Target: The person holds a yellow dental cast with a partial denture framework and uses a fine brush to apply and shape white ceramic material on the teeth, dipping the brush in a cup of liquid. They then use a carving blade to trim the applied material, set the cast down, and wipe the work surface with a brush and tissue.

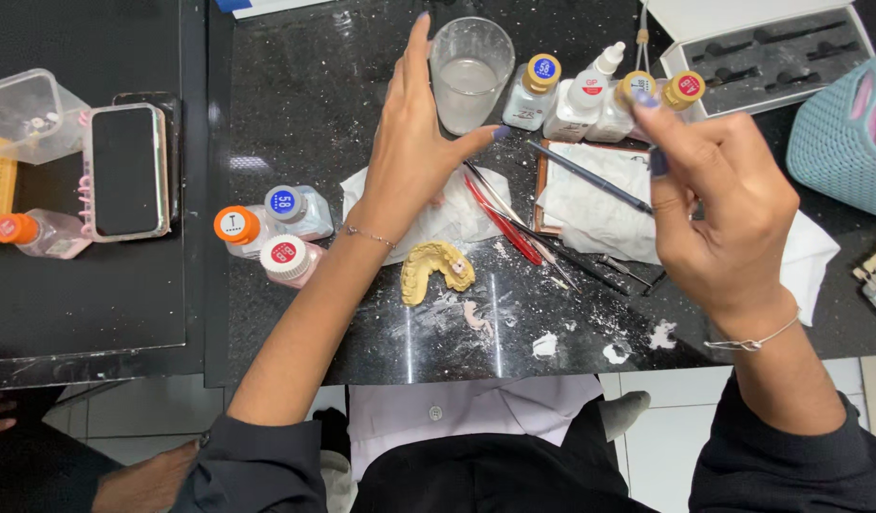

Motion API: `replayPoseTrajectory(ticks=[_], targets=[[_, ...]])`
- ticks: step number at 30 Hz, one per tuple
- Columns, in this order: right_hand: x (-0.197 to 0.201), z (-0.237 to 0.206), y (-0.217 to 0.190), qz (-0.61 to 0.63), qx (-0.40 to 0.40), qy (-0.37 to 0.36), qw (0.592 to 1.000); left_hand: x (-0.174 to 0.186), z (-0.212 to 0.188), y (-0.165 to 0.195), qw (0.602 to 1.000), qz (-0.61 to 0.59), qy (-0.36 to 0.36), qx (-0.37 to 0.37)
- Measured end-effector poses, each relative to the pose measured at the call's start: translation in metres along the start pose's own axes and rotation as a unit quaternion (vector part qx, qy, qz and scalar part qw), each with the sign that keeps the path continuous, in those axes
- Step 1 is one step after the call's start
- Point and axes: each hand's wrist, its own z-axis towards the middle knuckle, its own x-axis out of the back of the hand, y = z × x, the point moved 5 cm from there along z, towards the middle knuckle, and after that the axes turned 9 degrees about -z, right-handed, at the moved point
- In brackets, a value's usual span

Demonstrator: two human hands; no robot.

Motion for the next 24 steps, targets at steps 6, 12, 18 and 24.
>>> replayPoseTrajectory(ticks=[6, 12, 18, 24], targets=[[-0.013, 0.006, 0.012, -0.020, 0.002, 0.024, 1.000, 0.022, -0.014, 0.005, 1.000, -0.020, -0.005, -0.005], [-0.037, -0.012, 0.034, 0.111, -0.027, 0.058, 0.992, 0.022, -0.018, 0.000, 0.997, -0.065, 0.010, 0.035], [-0.060, -0.009, 0.050, 0.250, -0.044, 0.064, 0.965, 0.017, -0.024, 0.012, 0.999, -0.045, -0.018, 0.013], [-0.068, 0.041, 0.025, 0.187, -0.027, 0.028, 0.982, 0.016, -0.026, 0.022, 0.999, -0.033, -0.012, -0.028]])
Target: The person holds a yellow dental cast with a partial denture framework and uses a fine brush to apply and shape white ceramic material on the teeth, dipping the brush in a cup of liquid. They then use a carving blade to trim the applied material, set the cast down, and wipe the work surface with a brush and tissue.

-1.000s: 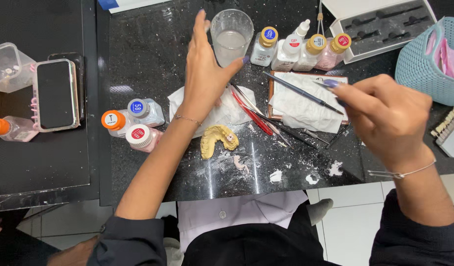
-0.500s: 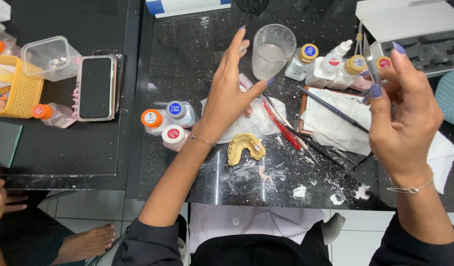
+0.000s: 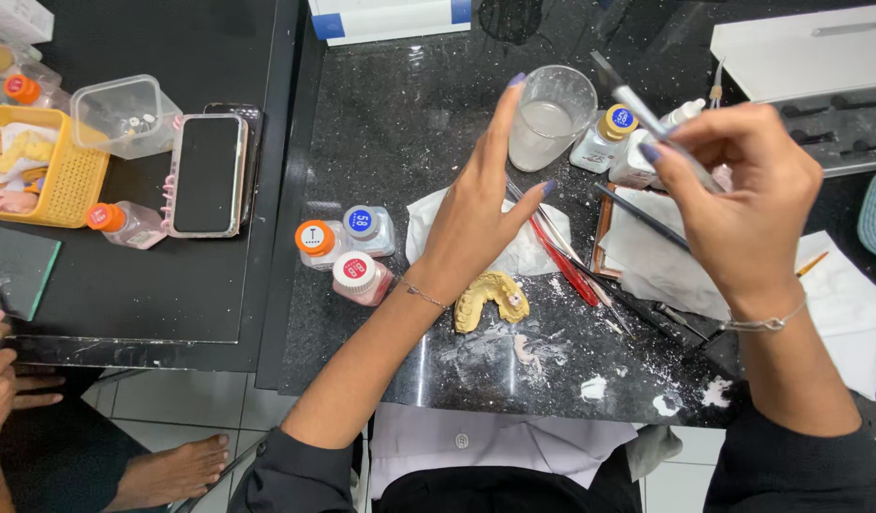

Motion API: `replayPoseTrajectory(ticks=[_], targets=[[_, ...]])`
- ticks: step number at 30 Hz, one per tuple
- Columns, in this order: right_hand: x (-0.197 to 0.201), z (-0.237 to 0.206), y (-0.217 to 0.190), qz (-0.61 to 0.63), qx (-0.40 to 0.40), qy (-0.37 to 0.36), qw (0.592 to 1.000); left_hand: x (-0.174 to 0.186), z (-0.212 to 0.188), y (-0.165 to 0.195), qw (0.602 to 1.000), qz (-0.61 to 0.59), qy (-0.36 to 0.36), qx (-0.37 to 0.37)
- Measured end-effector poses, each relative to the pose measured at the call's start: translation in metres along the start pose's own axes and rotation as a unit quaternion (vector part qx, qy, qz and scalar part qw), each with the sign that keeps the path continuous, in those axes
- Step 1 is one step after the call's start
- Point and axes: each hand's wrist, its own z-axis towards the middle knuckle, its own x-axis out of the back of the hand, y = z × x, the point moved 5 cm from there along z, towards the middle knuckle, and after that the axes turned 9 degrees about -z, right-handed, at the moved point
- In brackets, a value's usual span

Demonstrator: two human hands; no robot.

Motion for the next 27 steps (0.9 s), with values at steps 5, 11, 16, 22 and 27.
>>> replayPoseTrajectory(ticks=[5, 11, 16, 22, 27], targets=[[0.000, 0.038, -0.042, -0.205, 0.149, -0.037, 0.967, 0.000, 0.002, -0.012, 0.998, -0.041, 0.007, 0.055], [0.006, 0.049, -0.066, -0.446, 0.266, -0.048, 0.853, 0.007, -0.001, -0.007, 0.999, 0.037, 0.008, 0.028], [-0.021, 0.064, -0.069, -0.518, 0.313, -0.051, 0.795, 0.010, -0.005, 0.001, 0.992, 0.121, 0.022, -0.022], [-0.036, 0.067, -0.059, -0.490, 0.324, -0.081, 0.805, 0.006, -0.007, 0.006, 0.988, 0.150, 0.016, -0.039], [-0.034, 0.068, -0.060, -0.479, 0.332, -0.084, 0.808, 0.005, -0.009, 0.008, 0.989, 0.142, 0.019, -0.047]])
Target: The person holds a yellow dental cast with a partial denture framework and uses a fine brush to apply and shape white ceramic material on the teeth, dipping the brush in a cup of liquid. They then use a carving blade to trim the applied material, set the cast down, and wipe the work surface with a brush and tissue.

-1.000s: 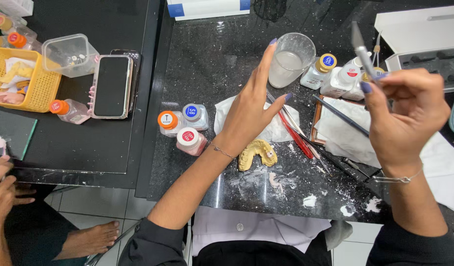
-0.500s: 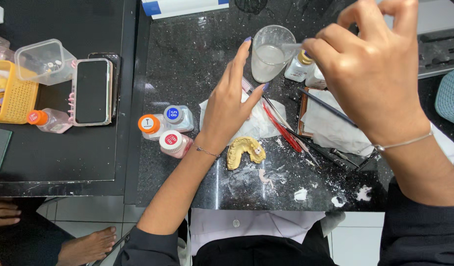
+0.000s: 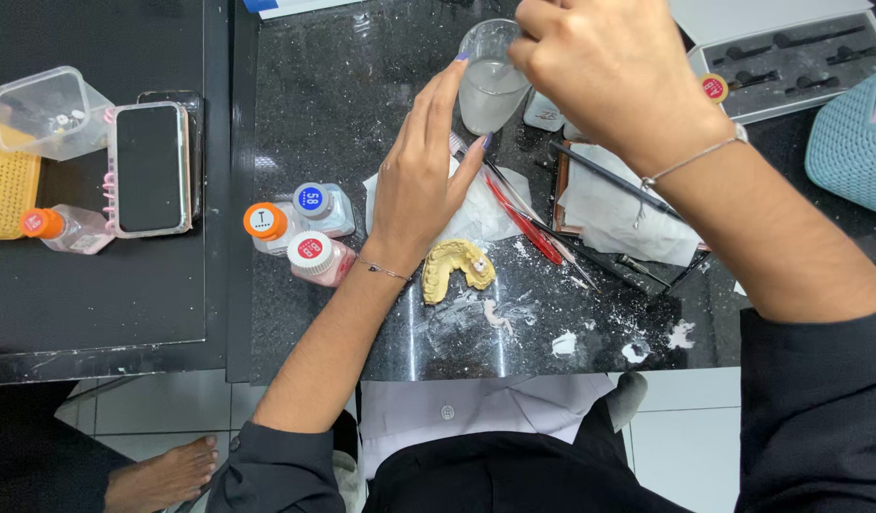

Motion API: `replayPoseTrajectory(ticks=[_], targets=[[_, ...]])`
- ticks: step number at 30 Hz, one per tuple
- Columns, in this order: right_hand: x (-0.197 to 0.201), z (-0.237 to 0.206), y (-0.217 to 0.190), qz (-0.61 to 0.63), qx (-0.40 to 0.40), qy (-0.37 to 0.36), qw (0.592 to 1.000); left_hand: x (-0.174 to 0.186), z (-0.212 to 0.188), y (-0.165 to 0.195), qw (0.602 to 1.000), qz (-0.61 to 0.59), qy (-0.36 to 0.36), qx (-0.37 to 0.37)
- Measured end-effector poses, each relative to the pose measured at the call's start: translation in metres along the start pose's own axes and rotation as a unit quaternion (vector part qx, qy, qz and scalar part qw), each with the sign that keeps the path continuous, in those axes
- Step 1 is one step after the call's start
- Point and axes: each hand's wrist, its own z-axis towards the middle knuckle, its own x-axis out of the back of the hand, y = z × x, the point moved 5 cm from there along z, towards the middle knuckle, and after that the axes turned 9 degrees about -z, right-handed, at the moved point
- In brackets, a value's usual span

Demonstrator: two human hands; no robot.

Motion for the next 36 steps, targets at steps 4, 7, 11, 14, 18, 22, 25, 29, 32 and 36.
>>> replayPoseTrajectory(ticks=[4, 7, 11, 14, 18, 22, 25, 29, 32, 36], targets=[[-0.005, 0.000, -0.005, -0.025, 0.016, -0.005, 1.000, 0.002, -0.001, -0.001, 1.000, -0.002, 0.008, -0.004], [-0.004, -0.019, 0.006, 0.012, -0.040, -0.010, 0.999, 0.004, -0.002, 0.000, 1.000, -0.009, 0.013, -0.008], [0.011, -0.048, 0.010, 0.074, -0.079, 0.074, 0.991, 0.005, -0.004, 0.000, 0.999, -0.026, 0.021, -0.008], [0.015, -0.060, 0.005, 0.135, -0.104, 0.078, 0.982, 0.006, -0.008, -0.004, 0.997, -0.059, 0.028, 0.029], [0.014, -0.069, -0.002, 0.164, -0.137, 0.094, 0.973, 0.003, -0.010, -0.010, 0.995, -0.079, 0.032, 0.053], [0.002, -0.075, -0.005, 0.157, -0.143, 0.087, 0.973, 0.005, -0.009, -0.013, 0.997, -0.050, 0.054, 0.012], [-0.005, -0.080, -0.007, 0.150, -0.146, 0.082, 0.974, 0.005, -0.009, -0.017, 0.998, -0.013, 0.054, 0.005], [-0.015, -0.088, -0.005, 0.137, -0.155, 0.073, 0.976, 0.004, -0.005, -0.016, 0.997, 0.025, 0.066, -0.040], [-0.024, -0.098, 0.004, 0.180, -0.241, 0.073, 0.951, 0.002, -0.005, -0.015, 0.995, 0.045, 0.063, -0.057], [-0.020, -0.136, -0.001, 0.496, -0.509, 0.143, 0.689, 0.006, -0.005, -0.012, 0.993, 0.050, 0.075, -0.082]])
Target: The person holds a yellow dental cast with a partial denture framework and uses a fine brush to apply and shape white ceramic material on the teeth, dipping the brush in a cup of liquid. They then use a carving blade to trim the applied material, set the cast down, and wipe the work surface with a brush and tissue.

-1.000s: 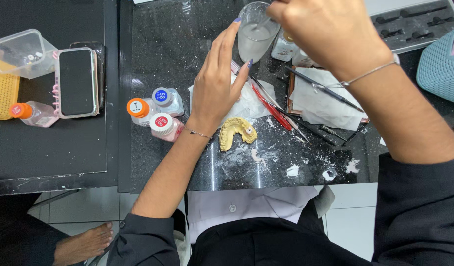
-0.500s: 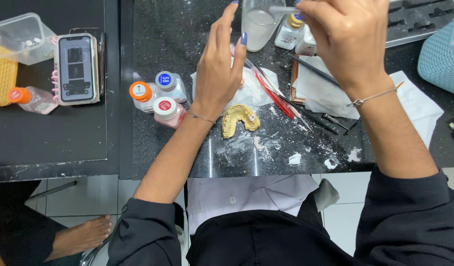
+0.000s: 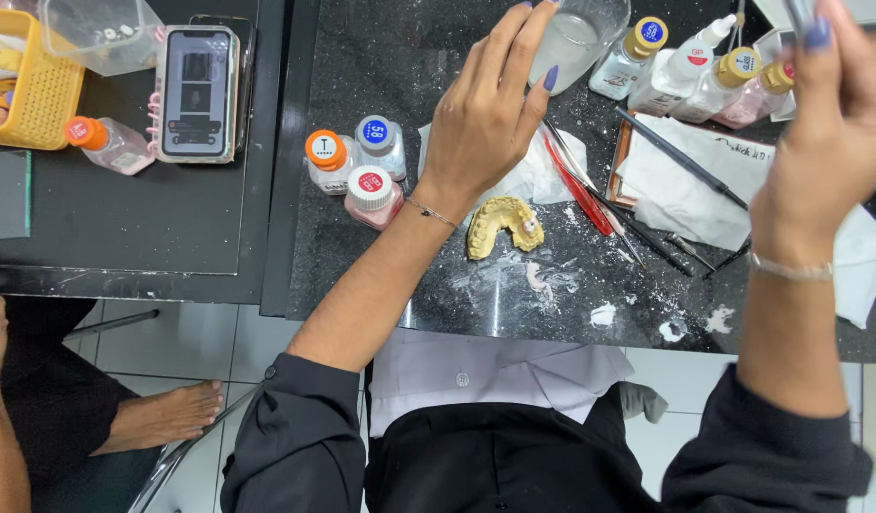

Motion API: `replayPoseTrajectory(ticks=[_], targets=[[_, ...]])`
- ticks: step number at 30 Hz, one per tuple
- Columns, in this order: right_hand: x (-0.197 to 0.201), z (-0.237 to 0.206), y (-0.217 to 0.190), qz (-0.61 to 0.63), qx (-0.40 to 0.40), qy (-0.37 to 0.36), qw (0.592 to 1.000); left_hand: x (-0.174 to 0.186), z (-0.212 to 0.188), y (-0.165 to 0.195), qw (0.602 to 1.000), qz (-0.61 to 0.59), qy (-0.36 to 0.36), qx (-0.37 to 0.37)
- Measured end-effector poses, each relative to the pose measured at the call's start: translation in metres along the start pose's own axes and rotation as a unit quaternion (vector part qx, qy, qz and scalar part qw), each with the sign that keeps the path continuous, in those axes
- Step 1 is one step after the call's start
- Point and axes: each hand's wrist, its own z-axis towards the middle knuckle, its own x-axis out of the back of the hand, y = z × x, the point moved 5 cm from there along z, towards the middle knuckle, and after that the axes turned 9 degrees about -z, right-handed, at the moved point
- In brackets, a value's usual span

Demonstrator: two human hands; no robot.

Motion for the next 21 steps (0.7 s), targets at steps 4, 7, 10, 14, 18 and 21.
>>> replayPoseTrajectory(ticks=[4, 7, 10, 14, 18, 21], targets=[[0.024, -0.097, -0.029, -0.046, -0.176, 0.008, 0.983, 0.003, -0.002, 0.000, 1.000, 0.023, -0.005, 0.002], [0.020, -0.167, -0.063, -0.117, -0.113, -0.143, 0.976, 0.001, -0.004, -0.003, 0.999, 0.039, -0.010, 0.011], [0.016, -0.210, -0.077, -0.165, -0.099, -0.197, 0.961, -0.002, -0.010, -0.003, 0.999, 0.031, -0.024, 0.022], [0.010, -0.224, -0.087, -0.170, -0.041, -0.214, 0.961, -0.007, -0.014, 0.002, 0.998, 0.029, -0.048, 0.031], [0.010, -0.225, -0.086, -0.186, -0.075, -0.228, 0.953, -0.004, -0.014, 0.006, 0.999, 0.022, -0.043, 0.019], [0.008, -0.224, -0.096, -0.203, 0.011, -0.208, 0.957, -0.005, -0.015, 0.009, 0.998, 0.012, -0.052, 0.018]])
